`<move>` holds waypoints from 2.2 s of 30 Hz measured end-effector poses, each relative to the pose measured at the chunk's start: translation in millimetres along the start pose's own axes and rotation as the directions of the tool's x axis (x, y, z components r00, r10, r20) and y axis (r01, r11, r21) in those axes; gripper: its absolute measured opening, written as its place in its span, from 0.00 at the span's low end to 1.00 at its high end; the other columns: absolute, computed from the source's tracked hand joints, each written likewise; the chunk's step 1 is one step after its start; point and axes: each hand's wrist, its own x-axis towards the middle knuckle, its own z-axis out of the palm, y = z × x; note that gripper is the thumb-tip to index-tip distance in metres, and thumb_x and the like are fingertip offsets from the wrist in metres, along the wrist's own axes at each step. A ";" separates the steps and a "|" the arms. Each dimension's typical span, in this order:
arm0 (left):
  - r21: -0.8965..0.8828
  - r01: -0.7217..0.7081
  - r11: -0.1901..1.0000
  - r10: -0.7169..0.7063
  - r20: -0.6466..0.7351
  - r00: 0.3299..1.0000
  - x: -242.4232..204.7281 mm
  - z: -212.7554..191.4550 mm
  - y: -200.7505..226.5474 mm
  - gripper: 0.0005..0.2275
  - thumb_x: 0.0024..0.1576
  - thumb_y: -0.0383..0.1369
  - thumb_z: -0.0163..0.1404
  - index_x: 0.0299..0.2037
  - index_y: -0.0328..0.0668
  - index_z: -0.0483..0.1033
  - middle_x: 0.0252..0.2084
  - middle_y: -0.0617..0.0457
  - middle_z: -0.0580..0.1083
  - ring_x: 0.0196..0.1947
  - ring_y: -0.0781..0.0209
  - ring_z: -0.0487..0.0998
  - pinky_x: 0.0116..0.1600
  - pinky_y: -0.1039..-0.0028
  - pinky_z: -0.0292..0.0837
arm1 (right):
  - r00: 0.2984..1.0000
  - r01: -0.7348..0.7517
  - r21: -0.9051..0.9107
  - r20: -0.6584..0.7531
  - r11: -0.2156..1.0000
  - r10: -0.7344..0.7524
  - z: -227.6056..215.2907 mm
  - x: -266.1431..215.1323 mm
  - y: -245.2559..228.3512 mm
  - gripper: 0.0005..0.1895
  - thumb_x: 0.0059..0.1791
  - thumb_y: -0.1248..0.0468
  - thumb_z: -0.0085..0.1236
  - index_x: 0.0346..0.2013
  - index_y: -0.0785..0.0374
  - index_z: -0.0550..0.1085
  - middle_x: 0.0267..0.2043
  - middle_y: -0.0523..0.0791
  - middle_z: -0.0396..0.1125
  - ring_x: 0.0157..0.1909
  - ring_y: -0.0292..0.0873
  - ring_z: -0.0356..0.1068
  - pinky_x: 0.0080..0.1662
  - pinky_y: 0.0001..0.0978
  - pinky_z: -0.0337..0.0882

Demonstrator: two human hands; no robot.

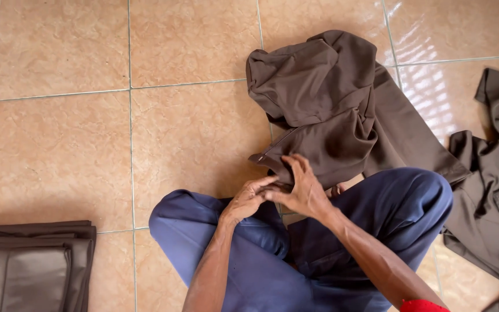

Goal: A person sitting on the floor folds brown trousers, smoothing the fabric and stacking them.

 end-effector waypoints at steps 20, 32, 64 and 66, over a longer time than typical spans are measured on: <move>-0.203 -0.037 0.979 -0.137 -0.772 0.620 193.8 -69.8 -20.6 0.21 0.59 0.35 0.55 0.59 0.29 0.72 0.59 0.28 0.70 0.57 0.34 0.74 0.49 0.48 0.81 | 0.965 0.260 0.264 -0.109 0.929 -0.239 -15.6 2.1 53.0 0.22 0.35 0.72 0.66 0.43 0.56 0.82 0.31 0.48 0.69 0.34 0.50 0.73 0.36 0.43 0.73; -0.664 -0.167 0.729 -0.359 -0.578 0.733 236.6 -91.9 41.6 0.21 0.53 0.43 0.65 0.49 0.48 0.68 0.44 0.52 0.69 0.49 0.52 0.65 0.59 0.47 0.63 | 0.950 0.301 0.396 -0.045 0.867 -0.309 -30.6 3.0 55.0 0.20 0.32 0.73 0.58 0.36 0.57 0.84 0.33 0.46 0.69 0.36 0.49 0.73 0.38 0.42 0.72; 0.167 -0.110 0.980 0.199 -0.749 0.632 -2.3 -64.7 1.8 0.25 0.51 0.27 0.64 0.61 0.41 0.75 0.45 0.38 0.79 0.40 0.55 0.82 0.41 0.72 0.80 | 0.906 0.361 -0.427 0.371 0.829 -0.203 25.7 5.5 66.2 0.37 0.41 0.66 0.70 0.63 0.47 0.67 0.66 0.46 0.58 0.76 0.55 0.49 0.71 0.64 0.43; 0.432 0.160 0.888 0.255 -0.750 0.611 -3.1 -66.4 -7.0 0.26 0.44 0.38 0.70 0.55 0.52 0.79 0.46 0.45 0.80 0.46 0.45 0.82 0.47 0.63 0.80 | 0.912 0.374 -0.410 0.324 0.831 -0.251 28.3 9.1 70.1 0.24 0.45 0.65 0.65 0.56 0.48 0.74 0.58 0.43 0.65 0.71 0.48 0.58 0.70 0.59 0.49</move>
